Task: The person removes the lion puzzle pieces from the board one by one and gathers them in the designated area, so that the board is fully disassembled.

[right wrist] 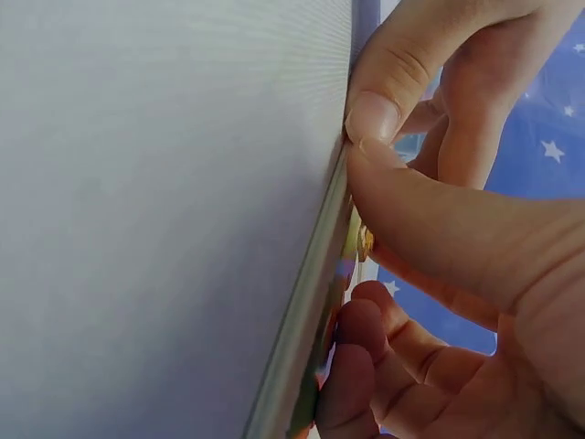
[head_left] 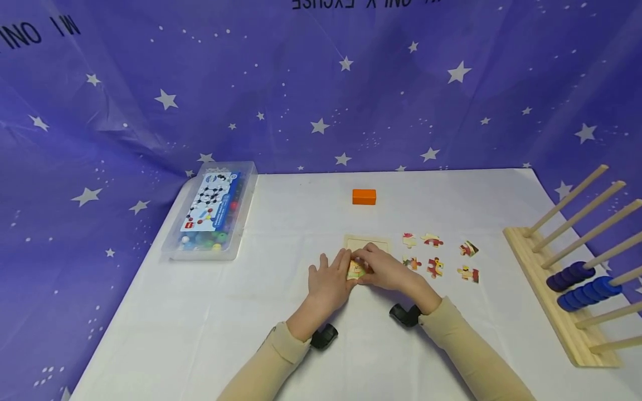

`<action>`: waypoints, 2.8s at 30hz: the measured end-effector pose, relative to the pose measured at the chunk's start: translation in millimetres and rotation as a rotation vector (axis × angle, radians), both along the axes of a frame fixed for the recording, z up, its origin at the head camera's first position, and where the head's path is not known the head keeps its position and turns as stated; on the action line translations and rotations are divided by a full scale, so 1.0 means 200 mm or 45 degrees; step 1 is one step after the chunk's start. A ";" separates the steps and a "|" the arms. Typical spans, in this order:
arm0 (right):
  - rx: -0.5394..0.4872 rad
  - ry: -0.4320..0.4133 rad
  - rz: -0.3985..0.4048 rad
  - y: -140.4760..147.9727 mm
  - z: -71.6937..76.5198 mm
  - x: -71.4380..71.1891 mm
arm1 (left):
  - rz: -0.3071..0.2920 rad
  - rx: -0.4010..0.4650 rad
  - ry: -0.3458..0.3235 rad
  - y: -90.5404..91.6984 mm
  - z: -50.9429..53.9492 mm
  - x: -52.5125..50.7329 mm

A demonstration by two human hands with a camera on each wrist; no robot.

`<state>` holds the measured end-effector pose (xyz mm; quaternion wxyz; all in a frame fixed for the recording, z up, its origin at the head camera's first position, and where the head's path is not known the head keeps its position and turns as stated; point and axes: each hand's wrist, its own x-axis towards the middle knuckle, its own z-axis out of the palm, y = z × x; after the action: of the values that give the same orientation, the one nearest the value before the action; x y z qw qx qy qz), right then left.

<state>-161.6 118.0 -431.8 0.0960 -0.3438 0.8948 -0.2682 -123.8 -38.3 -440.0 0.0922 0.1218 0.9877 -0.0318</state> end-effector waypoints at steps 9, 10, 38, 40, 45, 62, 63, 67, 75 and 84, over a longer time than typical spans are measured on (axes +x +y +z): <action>-0.047 -0.008 -0.009 0.01 0.01 -0.01 | 0.015 0.017 -0.007 0.02 0.00 -0.01; -0.049 -0.012 -0.012 0.01 0.01 -0.01 | 0.015 0.020 -0.004 0.02 0.00 -0.01; -0.124 -0.103 -0.067 0.00 -0.01 -0.03 | 0.006 -0.010 -0.007 0.01 0.01 0.00; -0.134 -0.103 -0.068 0.00 -0.01 -0.02 | 0.002 -0.018 -0.004 0.00 0.01 0.00; -0.155 -0.106 -0.053 0.01 0.00 -0.02 | -0.013 -0.053 -0.003 0.00 0.01 0.01; -0.188 -0.089 0.006 0.05 -0.01 -0.06 | -0.013 -0.061 -0.020 0.00 0.01 0.01; -0.187 -0.092 0.006 0.05 -0.01 -0.06 | -0.014 -0.060 -0.019 0.00 0.01 0.01; -0.184 -0.131 0.004 0.06 -0.01 -0.06 | -0.015 -0.056 -0.024 0.00 0.01 0.01; -0.251 -0.191 0.056 0.09 -0.01 -0.07 | -0.011 -0.047 -0.035 0.00 0.01 0.01; -0.276 -0.253 0.090 0.10 -0.01 -0.07 | -0.014 -0.047 -0.038 0.00 0.01 0.01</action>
<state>-176.6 138.9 -434.4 0.1559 -0.3551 0.8340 -0.3924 -122.2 -37.8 -437.2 0.1090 0.1259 0.9848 -0.0490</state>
